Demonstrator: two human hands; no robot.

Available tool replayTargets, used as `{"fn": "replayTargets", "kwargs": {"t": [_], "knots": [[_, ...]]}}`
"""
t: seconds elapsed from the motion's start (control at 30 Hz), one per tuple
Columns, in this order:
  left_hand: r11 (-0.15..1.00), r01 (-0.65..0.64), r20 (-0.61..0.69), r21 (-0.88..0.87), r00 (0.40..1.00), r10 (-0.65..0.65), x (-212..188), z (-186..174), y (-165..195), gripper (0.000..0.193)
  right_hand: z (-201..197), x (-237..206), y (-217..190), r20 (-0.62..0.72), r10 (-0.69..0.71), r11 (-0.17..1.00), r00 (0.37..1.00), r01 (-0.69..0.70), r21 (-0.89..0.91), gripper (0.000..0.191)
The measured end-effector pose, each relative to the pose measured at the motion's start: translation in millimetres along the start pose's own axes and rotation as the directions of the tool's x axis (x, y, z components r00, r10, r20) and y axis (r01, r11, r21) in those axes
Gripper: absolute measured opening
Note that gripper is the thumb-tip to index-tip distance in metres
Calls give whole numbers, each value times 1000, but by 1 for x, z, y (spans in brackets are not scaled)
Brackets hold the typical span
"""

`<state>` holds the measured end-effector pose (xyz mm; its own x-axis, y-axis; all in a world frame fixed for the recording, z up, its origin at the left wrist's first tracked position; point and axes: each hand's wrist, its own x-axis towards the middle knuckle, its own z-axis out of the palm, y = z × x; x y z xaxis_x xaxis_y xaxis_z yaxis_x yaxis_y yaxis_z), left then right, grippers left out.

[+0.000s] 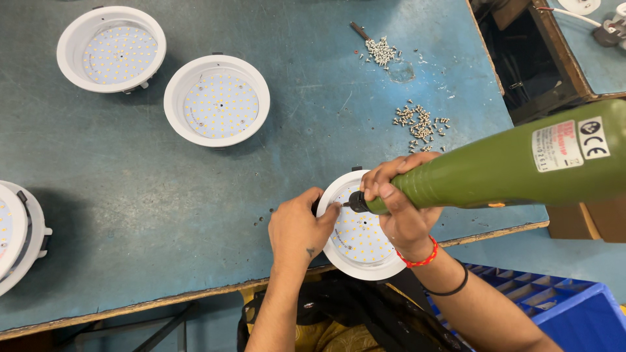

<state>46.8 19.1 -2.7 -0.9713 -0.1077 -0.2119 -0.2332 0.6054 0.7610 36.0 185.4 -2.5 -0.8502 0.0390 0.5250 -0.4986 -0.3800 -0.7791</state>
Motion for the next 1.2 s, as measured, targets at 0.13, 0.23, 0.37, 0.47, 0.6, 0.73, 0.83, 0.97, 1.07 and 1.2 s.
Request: {"fn": "replayTargets", "kwargs": {"t": [0.13, 0.23, 0.37, 0.47, 0.6, 0.73, 0.83, 0.97, 1.07, 1.2], "knots": [[1000, -5, 0, 2, 1000, 5, 1, 1, -1, 24, 1, 2, 1, 32, 23, 1000, 999, -24, 17, 30], [1000, -12, 1, 10, 1000, 12, 1, 1, -2, 24, 1, 3, 2, 40, 33, 999, 999, -34, 13, 30], [1000, 3, 9, 16, 1000, -3, 1, 1, -3, 25, 2, 3, 3, 59, 15, 1000, 998, -14, -12, 30], [1000, 3, 6, 14, 1000, -3, 1, 2, -3, 25, 1, 3, 5, 80, 10, 1000, 997, -9, -11, 31], [1000, 0, -6, -6, 1000, 0, 1, 3, -6, 24, 0, 2, 7, 86, 21, 1000, 996, -19, -25, 31], [999, -25, -39, -35, 999, 23, 0, 7, -9, 23, 0, 3, 7, 110, 12, 998, 994, -5, -61, 31], [994, -100, -86, -51, 992, 96, -1, 9, -14, 22, 1, 5, 7, 136, 26, 998, 990, -19, -56, 32], [970, -192, -162, -149, 973, 167, -4, 12, -19, 20, 3, 5, 6, 169, 65, 996, 984, -54, -71, 32], [965, -206, -203, -161, 964, 172, -7, 15, -21, 20, 4, 7, 5, 205, 75, 995, 976, -59, -82, 33], [966, -205, -213, -159, 962, 170, -6, 16, -23, 19, 5, 7, 4, 266, 106, 991, 958, -79, -109, 35]]}}
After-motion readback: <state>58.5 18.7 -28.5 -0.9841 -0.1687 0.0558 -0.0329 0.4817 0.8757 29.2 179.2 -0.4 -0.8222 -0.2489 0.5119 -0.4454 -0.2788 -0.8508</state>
